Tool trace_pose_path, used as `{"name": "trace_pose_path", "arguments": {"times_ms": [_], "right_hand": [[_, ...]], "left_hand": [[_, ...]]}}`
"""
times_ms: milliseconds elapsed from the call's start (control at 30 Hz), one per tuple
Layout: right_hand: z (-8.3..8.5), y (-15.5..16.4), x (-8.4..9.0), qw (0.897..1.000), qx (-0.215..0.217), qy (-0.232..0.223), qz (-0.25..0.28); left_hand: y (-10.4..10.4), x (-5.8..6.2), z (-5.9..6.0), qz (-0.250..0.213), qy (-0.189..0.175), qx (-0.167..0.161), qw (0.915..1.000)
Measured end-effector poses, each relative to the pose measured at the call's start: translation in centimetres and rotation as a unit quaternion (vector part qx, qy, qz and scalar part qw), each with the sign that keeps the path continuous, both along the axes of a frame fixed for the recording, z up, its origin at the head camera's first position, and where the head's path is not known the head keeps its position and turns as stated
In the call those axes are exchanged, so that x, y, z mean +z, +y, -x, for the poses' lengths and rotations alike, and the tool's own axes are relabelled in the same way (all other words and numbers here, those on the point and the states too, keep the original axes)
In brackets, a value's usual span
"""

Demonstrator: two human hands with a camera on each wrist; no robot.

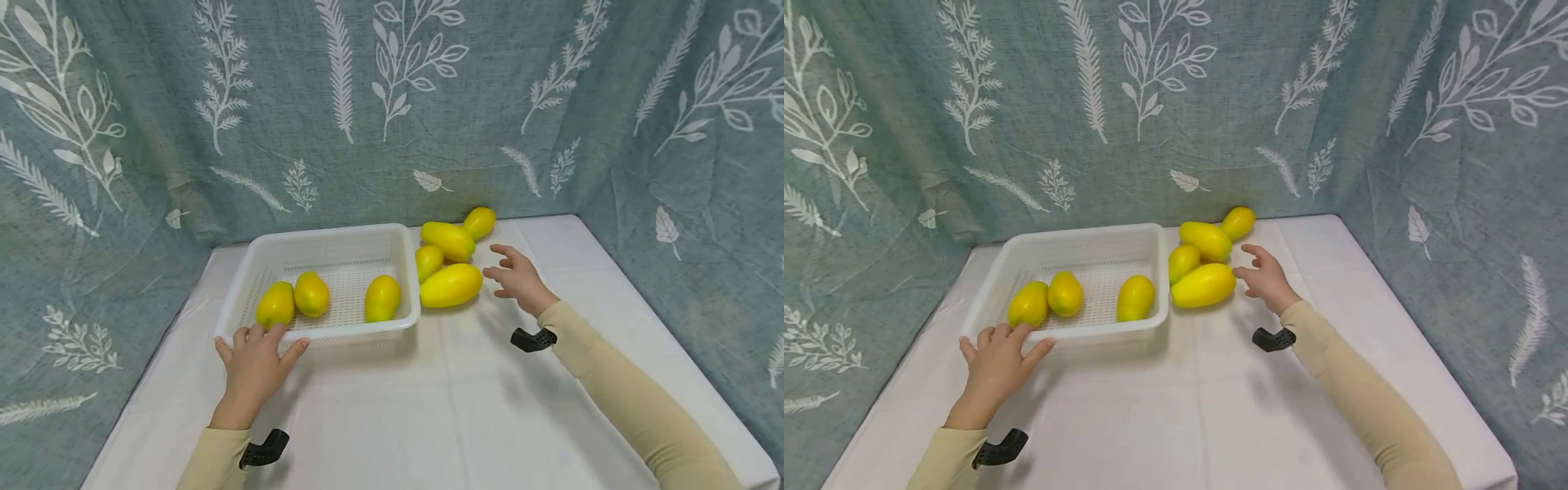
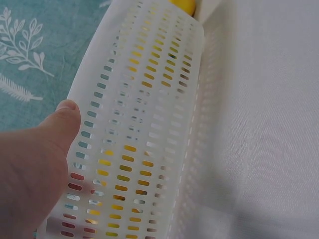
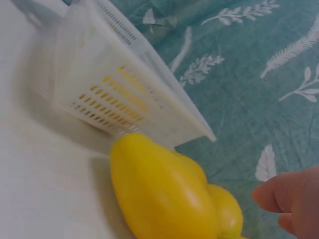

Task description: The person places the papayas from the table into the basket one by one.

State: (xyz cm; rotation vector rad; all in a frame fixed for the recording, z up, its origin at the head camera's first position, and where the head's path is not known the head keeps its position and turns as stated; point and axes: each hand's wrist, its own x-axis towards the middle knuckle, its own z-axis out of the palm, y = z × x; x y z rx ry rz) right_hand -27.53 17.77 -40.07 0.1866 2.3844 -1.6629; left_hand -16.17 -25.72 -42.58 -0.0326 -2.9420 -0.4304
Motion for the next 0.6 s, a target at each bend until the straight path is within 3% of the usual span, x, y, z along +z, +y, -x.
{"name": "trace_pose_path", "arguments": {"times_ms": [333,600], "right_hand": [[0.0,-1.6,-2.1,1.000,0.015,-0.018,0.004],[0.0,-3.4,-3.9,0.999,0.028,-0.014,-0.024]], "left_hand": [[-0.3,-0.1,0.1,-0.003,-0.004,0.000,1.0000],[-0.2,-0.4,0.0,-0.001,0.011,0.002,0.9999]]}}
